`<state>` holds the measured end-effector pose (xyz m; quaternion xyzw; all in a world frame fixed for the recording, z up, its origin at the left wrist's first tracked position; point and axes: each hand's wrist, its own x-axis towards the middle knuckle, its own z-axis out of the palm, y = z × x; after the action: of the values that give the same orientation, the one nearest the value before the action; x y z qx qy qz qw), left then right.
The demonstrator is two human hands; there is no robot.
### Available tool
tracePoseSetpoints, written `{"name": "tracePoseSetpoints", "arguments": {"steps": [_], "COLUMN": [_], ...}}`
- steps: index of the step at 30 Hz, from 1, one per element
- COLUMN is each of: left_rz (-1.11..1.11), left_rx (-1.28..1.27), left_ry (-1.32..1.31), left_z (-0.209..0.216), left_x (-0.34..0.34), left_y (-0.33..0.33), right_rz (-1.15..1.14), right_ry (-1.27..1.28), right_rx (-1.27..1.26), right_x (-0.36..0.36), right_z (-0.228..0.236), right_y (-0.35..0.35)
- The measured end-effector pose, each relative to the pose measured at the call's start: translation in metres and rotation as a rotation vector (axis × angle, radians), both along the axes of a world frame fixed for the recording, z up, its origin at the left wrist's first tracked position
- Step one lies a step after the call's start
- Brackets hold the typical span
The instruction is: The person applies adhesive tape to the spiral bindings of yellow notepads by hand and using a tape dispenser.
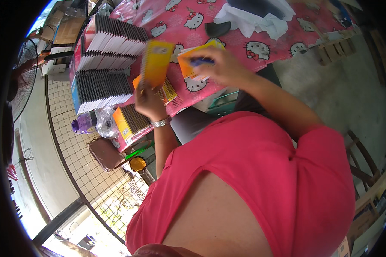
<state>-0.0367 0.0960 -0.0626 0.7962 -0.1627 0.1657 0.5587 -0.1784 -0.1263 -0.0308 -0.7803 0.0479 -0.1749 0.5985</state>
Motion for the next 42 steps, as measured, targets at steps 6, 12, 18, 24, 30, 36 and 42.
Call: {"name": "tracePoseSetpoints", "arguments": {"steps": [6,12,18,24,30,36,42], "left_rz": [0.17,0.315,-0.364,-0.72,-0.793,-0.612,-0.373], "left_rx": [0.131,0.65,0.63,0.858,0.853,0.759,0.714], "left_ry": [0.208,-0.003,-0.546,-0.502,-0.468,-0.622,-0.587], "left_z": [-0.008,-0.013,0.009,-0.006,0.028,0.023,0.006], "left_x": [0.027,0.012,-0.005,-0.033,-0.021,-0.006,-0.01], "left_y": [0.088,0.077,-0.017,-0.085,-0.072,-0.095,-0.116], "right_rz": [-0.485,-0.845,-0.747,-0.625,-0.599,-0.6,-0.107], "right_ry": [0.044,-0.042,0.657,0.511,0.177,0.04,-0.006], "right_rx": [-0.71,-0.632,-0.744,-0.862,-0.745,-0.865,-0.79], "right_x": [-0.041,0.0,0.076,0.075,0.064,0.054,0.043], "right_z": [-0.114,-0.063,-0.088,-0.117,-0.069,-0.033,-0.003], "right_y": [-0.089,-0.148,-0.207,-0.239,-0.226,-0.199,-0.171]}}
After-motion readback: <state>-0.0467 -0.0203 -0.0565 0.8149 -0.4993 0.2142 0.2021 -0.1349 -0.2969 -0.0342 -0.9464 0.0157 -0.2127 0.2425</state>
